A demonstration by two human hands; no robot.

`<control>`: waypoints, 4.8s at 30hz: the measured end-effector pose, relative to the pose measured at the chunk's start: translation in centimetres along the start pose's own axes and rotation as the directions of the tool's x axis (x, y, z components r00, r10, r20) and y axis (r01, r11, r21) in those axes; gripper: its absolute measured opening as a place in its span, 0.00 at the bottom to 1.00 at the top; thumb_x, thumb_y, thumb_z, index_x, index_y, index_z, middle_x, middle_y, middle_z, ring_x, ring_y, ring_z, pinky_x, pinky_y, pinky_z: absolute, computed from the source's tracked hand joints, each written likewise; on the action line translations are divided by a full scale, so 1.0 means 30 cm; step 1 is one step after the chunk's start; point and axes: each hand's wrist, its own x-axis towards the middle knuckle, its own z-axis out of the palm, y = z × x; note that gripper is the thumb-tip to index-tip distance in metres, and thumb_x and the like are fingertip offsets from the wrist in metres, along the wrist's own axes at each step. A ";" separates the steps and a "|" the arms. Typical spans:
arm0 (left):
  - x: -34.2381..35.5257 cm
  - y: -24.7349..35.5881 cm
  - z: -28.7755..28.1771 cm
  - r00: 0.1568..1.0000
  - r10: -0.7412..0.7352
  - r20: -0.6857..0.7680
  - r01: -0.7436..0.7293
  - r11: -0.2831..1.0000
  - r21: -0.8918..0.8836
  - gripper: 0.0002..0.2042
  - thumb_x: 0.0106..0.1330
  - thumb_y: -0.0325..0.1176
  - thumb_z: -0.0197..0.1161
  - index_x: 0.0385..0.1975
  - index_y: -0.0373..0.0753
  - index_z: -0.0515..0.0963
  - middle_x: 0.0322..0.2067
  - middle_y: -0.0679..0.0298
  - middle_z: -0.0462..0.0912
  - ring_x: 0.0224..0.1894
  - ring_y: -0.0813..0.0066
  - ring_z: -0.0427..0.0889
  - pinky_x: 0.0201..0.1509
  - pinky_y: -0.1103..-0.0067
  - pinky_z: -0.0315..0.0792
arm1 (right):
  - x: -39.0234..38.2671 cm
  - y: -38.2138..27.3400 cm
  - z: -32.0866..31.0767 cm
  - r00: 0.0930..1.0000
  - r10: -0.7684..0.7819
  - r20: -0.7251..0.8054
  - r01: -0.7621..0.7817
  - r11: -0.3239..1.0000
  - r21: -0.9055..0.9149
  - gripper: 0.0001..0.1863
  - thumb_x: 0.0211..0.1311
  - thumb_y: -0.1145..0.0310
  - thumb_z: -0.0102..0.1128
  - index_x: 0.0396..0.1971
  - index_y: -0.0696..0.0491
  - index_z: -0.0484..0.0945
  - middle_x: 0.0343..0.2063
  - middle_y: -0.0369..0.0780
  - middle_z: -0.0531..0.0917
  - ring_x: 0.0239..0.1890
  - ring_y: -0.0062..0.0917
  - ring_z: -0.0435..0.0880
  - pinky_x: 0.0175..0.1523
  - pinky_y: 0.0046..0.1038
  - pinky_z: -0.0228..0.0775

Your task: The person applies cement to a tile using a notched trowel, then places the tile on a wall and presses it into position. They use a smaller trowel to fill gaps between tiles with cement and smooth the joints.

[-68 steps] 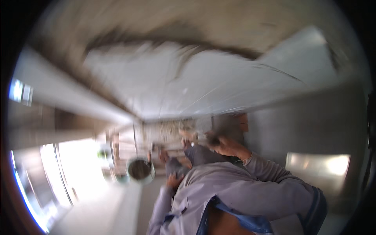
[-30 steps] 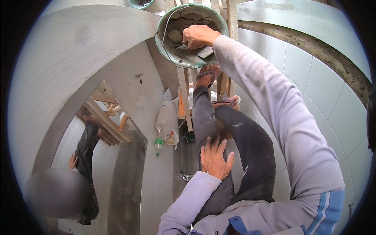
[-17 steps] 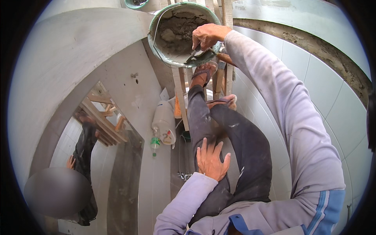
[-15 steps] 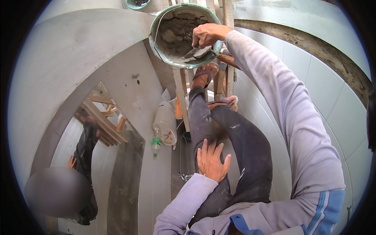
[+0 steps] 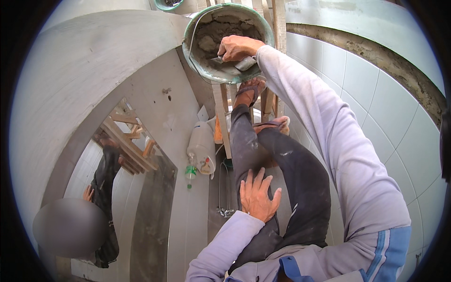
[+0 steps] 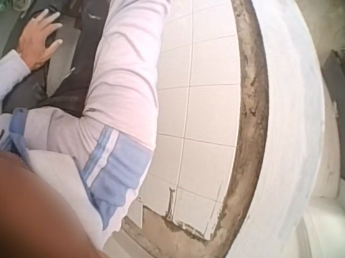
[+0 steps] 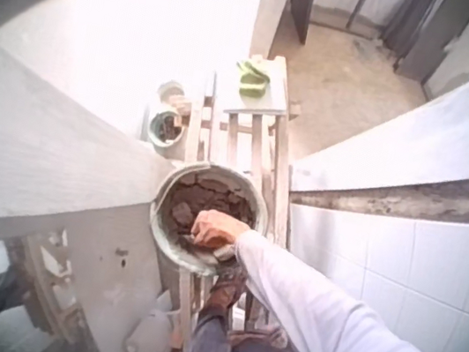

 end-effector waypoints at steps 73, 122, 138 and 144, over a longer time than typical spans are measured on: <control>-1.406 2.177 0.215 -0.838 0.544 0.048 -0.529 -0.830 0.179 0.26 0.47 0.47 0.74 0.44 0.46 0.74 0.46 0.65 0.73 0.55 0.61 0.68 0.66 0.46 0.40 | -3.176 -1.878 0.000 -0.905 0.101 -0.414 -0.412 0.044 0.910 0.27 0.50 0.80 0.59 0.55 0.57 0.73 0.32 0.47 0.75 0.25 0.41 0.79 0.32 0.38 0.73; -1.407 2.178 0.230 -0.859 0.510 -0.039 -0.503 -0.830 0.240 0.27 0.45 0.49 0.75 0.43 0.44 0.74 0.45 0.65 0.74 0.54 0.63 0.69 0.66 0.46 0.40 | -3.329 -1.930 0.131 -0.829 0.320 -0.458 -0.327 0.387 0.862 0.20 0.69 0.73 0.47 0.59 0.57 0.68 0.33 0.45 0.82 0.27 0.36 0.81 0.37 0.35 0.74; -1.395 2.182 0.237 -0.867 0.496 -0.052 -0.492 -0.836 0.244 0.22 0.51 0.50 0.70 0.41 0.46 0.74 0.45 0.67 0.74 0.56 0.64 0.69 0.66 0.46 0.37 | -3.243 -1.498 0.232 -0.897 0.334 -0.291 0.365 0.929 -0.060 0.19 0.74 0.58 0.50 0.54 0.57 0.68 0.26 0.40 0.79 0.16 0.18 0.74 0.20 0.21 0.66; -1.382 2.183 0.248 -0.864 0.502 -0.044 -0.495 -0.830 0.257 0.24 0.52 0.55 0.69 0.41 0.45 0.74 0.45 0.66 0.74 0.56 0.64 0.69 0.66 0.46 0.38 | -3.240 -1.625 0.268 -0.830 0.516 -0.212 0.427 0.832 0.354 0.22 0.75 0.56 0.47 0.58 0.57 0.67 0.32 0.38 0.77 0.17 0.18 0.75 0.19 0.18 0.68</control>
